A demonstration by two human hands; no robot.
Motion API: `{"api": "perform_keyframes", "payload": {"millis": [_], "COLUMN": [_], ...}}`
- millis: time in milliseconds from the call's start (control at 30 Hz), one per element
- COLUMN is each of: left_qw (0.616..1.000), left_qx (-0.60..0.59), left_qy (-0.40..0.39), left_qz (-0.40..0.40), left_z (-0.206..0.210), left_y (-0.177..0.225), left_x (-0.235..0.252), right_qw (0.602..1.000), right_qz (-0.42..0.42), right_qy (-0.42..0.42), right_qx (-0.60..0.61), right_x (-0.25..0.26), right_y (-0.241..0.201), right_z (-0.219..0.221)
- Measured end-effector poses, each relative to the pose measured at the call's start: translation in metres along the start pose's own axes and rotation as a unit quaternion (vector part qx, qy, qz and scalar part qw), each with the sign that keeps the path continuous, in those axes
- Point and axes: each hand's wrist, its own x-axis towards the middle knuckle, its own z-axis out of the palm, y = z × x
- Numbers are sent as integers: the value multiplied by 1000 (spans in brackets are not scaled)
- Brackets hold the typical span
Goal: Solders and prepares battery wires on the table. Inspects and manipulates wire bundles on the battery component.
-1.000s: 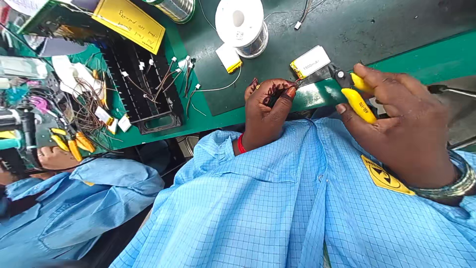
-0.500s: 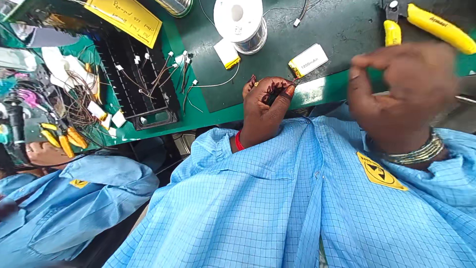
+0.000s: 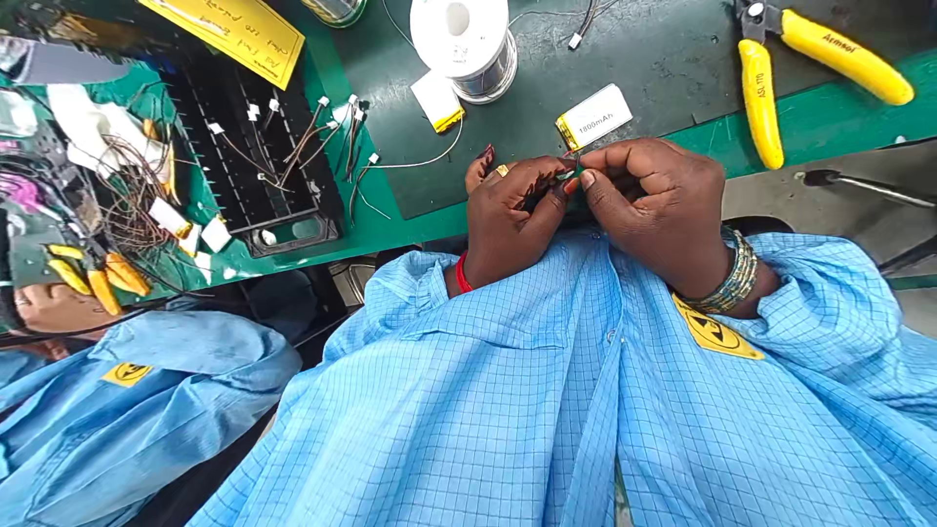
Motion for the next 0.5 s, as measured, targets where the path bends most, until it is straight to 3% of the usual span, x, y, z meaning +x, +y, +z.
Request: {"api": "perform_keyframes", "payload": {"millis": [200,333,500], "left_qw": [998,994,960], "left_qx": [59,95,242], "left_qy": [9,18,61], "left_qz": [15,56,131], "left_z": [-2,-2,-10], "left_y": [-3,-4,-5], "left_x": [2,2,7], "right_qw": [983,975,963], "right_qz": [-105,-113,-152], "right_qy": [41,-48,-84], "right_qx": [-147,-186,-207], "right_x": [8,23,36], "right_y": [5,10,16], "right_z": [-4,-7,-12]}}
